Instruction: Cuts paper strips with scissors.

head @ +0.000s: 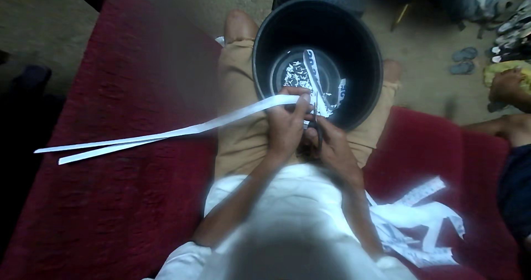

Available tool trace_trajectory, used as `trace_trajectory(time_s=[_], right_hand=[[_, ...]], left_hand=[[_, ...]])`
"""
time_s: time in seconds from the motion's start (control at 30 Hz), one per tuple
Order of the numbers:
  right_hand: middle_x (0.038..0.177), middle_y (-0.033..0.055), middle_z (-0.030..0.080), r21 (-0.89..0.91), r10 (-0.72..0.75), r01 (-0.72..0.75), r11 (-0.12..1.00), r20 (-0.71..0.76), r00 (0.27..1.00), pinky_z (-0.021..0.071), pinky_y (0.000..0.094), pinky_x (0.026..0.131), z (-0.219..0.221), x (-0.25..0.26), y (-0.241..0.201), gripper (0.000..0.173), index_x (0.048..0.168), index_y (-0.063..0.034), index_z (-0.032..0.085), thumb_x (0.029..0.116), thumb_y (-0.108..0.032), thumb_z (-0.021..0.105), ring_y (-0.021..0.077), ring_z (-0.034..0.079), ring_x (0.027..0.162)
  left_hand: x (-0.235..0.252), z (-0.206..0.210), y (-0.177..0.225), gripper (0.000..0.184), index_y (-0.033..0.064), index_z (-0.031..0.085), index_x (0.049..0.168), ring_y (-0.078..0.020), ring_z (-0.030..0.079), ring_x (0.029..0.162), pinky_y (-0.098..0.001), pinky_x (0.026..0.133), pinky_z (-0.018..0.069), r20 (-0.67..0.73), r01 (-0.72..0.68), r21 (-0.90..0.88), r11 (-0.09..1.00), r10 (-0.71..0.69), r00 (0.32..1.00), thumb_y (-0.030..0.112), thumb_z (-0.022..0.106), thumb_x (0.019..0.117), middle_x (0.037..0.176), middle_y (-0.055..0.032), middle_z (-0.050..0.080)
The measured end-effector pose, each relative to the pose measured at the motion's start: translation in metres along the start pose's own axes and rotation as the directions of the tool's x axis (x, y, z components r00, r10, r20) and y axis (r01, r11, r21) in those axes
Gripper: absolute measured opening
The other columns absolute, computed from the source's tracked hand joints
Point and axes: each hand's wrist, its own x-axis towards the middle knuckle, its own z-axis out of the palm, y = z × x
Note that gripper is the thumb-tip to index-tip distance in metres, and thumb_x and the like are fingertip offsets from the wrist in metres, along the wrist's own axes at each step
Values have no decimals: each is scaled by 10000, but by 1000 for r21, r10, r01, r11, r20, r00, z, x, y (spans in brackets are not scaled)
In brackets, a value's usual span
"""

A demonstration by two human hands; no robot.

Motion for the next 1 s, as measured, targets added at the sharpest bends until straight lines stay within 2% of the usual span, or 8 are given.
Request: trace_trajectory(time_s=[0.1, 0.23, 0.33, 0.43, 0.73, 0.87, 1.0], right_hand=[[745, 18, 610, 1, 4, -4, 1000, -4, 1000, 495, 284, 467, 0, 0, 1, 344, 1319, -97, 609, 1065, -311, 521, 110, 549, 538], [748, 26, 614, 17, 23, -23, 1000, -10, 1000, 500, 288, 474, 1, -2, 2, 329, 1327, -109, 615, 1062, -286, 534, 119, 554, 542], [769, 14, 626, 29, 56, -56, 998, 11, 998, 511, 280, 477, 0, -5, 0, 374, 1355, -135, 602, 1069, -356, 506, 108, 570, 556], [767, 3, 627, 59, 57, -60, 996, 52, 997, 508, 265, 469, -1, -6, -2, 433, 1364, -125, 579, 1069, -424, 474, 91, 564, 550], [750, 5, 612, -6, -9, 9, 1000, 30, 1000, 508, 279, 485, -2, -3, -2, 442, 1331, -99, 593, 1070, -434, 471, 94, 564, 559], [734, -2, 603, -11, -10, 10, 1000, 23, 1000, 503, 281, 479, -1, -2, -1, 442, 1314, -104, 600, 1069, -446, 465, 95, 560, 553], [742, -3, 604, -3, -10, 10, 1000, 16, 1000, 511, 275, 494, -1, -1, -1, 450, 1295, -96, 608, 1070, -456, 460, 89, 566, 562]], left_hand=[[0, 0, 0, 159, 58, 622, 1189, -111, 666, 658, -242, 596, 591, -7, 16, -3, 1000, -16, 1000, 107, 580, 1044, 852, -54, 675], [0, -1, 0, 163, 66, 625, 1195, -107, 670, 681, -241, 611, 594, -7, 10, 34, 999, -9, 1000, 120, 579, 1048, 884, -51, 677], [0, -2, 0, 166, 60, 624, 1195, -102, 669, 699, -241, 628, 592, -12, -2, 38, 999, 3, 1000, 117, 581, 1045, 905, -46, 675], [-1, -2, 2, 156, 77, 625, 1188, -102, 670, 677, -237, 594, 595, -14, 17, 32, 999, -16, 1000, 130, 582, 1047, 888, -40, 675], [-2, -1, 1, 164, 69, 630, 1190, -92, 654, 669, -234, 612, 586, 11, 15, 54, 998, -16, 1000, 112, 585, 1039, 875, -36, 668], [-7, -4, 1, 175, 122, 637, 1202, -120, 634, 603, -245, 547, 564, 32, 41, 88, 995, -45, 998, 187, 593, 1046, 829, -49, 668], [-7, -4, 1, 174, 125, 634, 1206, -123, 639, 605, -249, 550, 574, 44, 34, 70, 997, -37, 998, 189, 591, 1049, 827, -52, 668]])
